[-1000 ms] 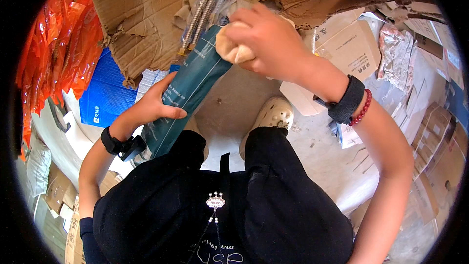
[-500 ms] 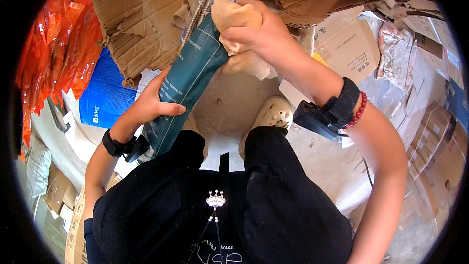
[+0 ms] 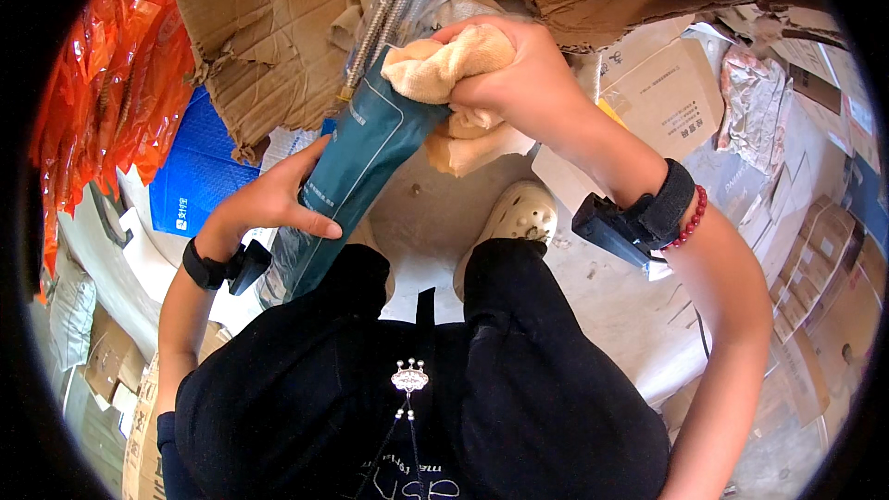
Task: The person wipes down several packaged items, including long metal tubes and various items in plastic bags, using a cloth before placing them into a cardboard box.
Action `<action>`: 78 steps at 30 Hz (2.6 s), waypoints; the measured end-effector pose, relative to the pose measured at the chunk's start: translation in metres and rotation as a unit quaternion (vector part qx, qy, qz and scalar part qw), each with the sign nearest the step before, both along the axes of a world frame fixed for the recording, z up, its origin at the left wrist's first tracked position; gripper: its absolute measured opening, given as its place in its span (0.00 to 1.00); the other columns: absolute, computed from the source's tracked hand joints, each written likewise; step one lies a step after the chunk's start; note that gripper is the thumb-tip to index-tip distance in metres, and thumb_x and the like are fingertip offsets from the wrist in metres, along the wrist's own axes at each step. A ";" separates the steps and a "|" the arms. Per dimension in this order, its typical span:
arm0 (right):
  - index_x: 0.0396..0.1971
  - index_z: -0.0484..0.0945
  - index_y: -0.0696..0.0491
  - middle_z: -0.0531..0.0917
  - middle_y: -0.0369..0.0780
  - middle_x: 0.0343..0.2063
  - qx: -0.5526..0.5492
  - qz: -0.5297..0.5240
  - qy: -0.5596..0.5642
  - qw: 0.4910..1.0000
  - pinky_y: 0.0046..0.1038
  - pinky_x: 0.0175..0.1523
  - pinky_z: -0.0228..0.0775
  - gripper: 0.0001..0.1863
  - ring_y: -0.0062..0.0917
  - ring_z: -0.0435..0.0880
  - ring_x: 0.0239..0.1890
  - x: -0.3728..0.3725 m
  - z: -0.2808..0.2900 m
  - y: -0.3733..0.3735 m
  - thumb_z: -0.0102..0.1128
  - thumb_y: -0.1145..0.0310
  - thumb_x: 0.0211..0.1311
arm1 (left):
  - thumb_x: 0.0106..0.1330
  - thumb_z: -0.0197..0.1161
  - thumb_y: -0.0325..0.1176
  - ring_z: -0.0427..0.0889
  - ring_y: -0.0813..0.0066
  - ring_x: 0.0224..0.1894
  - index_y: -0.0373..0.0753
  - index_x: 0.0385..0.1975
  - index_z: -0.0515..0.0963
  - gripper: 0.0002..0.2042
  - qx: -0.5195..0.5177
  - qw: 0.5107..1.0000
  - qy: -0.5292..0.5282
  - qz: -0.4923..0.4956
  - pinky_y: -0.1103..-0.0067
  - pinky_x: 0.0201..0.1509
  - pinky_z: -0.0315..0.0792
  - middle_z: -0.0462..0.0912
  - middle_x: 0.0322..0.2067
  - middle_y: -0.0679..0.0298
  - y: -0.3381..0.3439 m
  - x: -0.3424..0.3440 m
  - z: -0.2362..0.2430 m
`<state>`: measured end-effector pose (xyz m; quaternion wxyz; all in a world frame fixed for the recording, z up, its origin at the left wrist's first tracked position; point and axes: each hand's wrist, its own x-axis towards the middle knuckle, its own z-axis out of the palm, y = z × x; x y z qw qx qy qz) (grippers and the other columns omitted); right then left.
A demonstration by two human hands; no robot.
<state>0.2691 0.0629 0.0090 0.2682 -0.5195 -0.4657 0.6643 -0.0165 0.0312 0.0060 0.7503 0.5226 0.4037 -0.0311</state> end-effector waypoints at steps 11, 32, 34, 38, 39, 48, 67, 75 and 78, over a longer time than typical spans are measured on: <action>0.39 0.74 0.59 0.78 0.37 0.37 -0.088 0.089 0.105 0.987 0.19 0.48 0.66 0.19 0.18 0.75 0.42 0.019 0.015 0.012 0.55 0.78 0.41 | 0.41 0.72 0.49 0.76 0.64 0.44 0.26 0.47 0.65 0.39 0.089 0.993 0.034 0.069 0.76 0.48 0.67 0.75 0.38 0.50 0.002 0.025 0.007; 0.46 0.71 0.61 0.76 0.42 0.44 -0.257 0.082 0.152 0.951 0.22 0.54 0.65 0.21 0.23 0.76 0.46 0.011 0.032 0.039 0.52 0.65 0.55 | 0.39 0.72 0.45 0.78 0.57 0.39 0.32 0.44 0.64 0.35 0.124 0.992 0.025 0.029 0.72 0.43 0.69 0.77 0.34 0.49 -0.009 0.018 0.023; 0.42 0.74 0.59 0.78 0.39 0.40 -0.309 0.114 0.174 0.928 0.20 0.49 0.68 0.19 0.20 0.77 0.41 -0.004 0.018 0.031 0.55 0.62 0.55 | 0.38 0.72 0.44 0.78 0.52 0.37 0.32 0.43 0.64 0.34 0.154 0.987 0.032 0.015 0.70 0.41 0.70 0.77 0.32 0.47 -0.010 0.022 0.022; 0.37 0.76 0.57 0.80 0.36 0.36 -0.354 0.074 0.187 0.913 0.18 0.40 0.71 0.15 0.15 0.78 0.34 -0.019 0.004 0.018 0.55 0.62 0.55 | 0.37 0.72 0.44 0.78 0.50 0.37 0.33 0.43 0.64 0.35 0.182 0.980 0.081 0.015 0.69 0.40 0.70 0.76 0.32 0.46 -0.011 0.021 0.023; 0.37 0.76 0.57 0.80 0.36 0.35 -0.345 0.060 0.178 0.920 0.18 0.39 0.71 0.14 0.14 0.78 0.32 -0.021 0.004 0.016 0.55 0.63 0.55 | 0.37 0.72 0.44 0.78 0.49 0.37 0.33 0.43 0.64 0.35 0.189 0.977 0.097 0.024 0.68 0.40 0.70 0.76 0.32 0.46 -0.011 0.020 0.022; 0.43 0.75 0.56 0.80 0.37 0.38 -0.196 0.049 -0.037 0.979 0.19 0.43 0.70 0.13 0.16 0.78 0.38 -0.023 -0.026 -0.013 0.52 0.69 0.59 | 0.36 0.72 0.43 0.77 0.50 0.35 0.34 0.41 0.64 0.33 0.283 0.956 0.078 0.030 0.68 0.38 0.69 0.75 0.30 0.48 -0.022 0.020 0.025; 0.33 0.79 0.60 0.81 0.35 0.28 0.025 0.208 -0.024 0.978 0.18 0.37 0.68 0.14 0.15 0.76 0.30 -0.042 0.025 0.037 0.55 0.70 0.45 | 0.34 0.73 0.43 0.77 0.52 0.34 0.35 0.38 0.65 0.32 0.319 0.942 0.103 0.024 0.70 0.36 0.70 0.74 0.29 0.51 -0.022 0.016 0.036; 0.31 0.81 0.54 0.82 0.40 0.27 0.059 0.070 -0.033 0.995 0.25 0.35 0.70 0.14 0.25 0.81 0.28 -0.041 0.011 0.009 0.59 0.63 0.45 | 0.35 0.74 0.42 0.80 0.55 0.34 0.34 0.39 0.65 0.32 0.287 0.939 0.158 0.104 0.71 0.37 0.72 0.77 0.30 0.49 -0.015 0.010 0.029; 0.30 0.80 0.54 0.80 0.43 0.26 0.183 0.063 -0.106 0.975 0.29 0.34 0.70 0.13 0.34 0.81 0.27 -0.044 0.028 -0.003 0.60 0.64 0.43 | 0.35 0.73 0.42 0.80 0.55 0.33 0.34 0.38 0.65 0.32 0.277 0.939 0.167 0.117 0.72 0.36 0.72 0.77 0.30 0.49 -0.014 0.007 0.023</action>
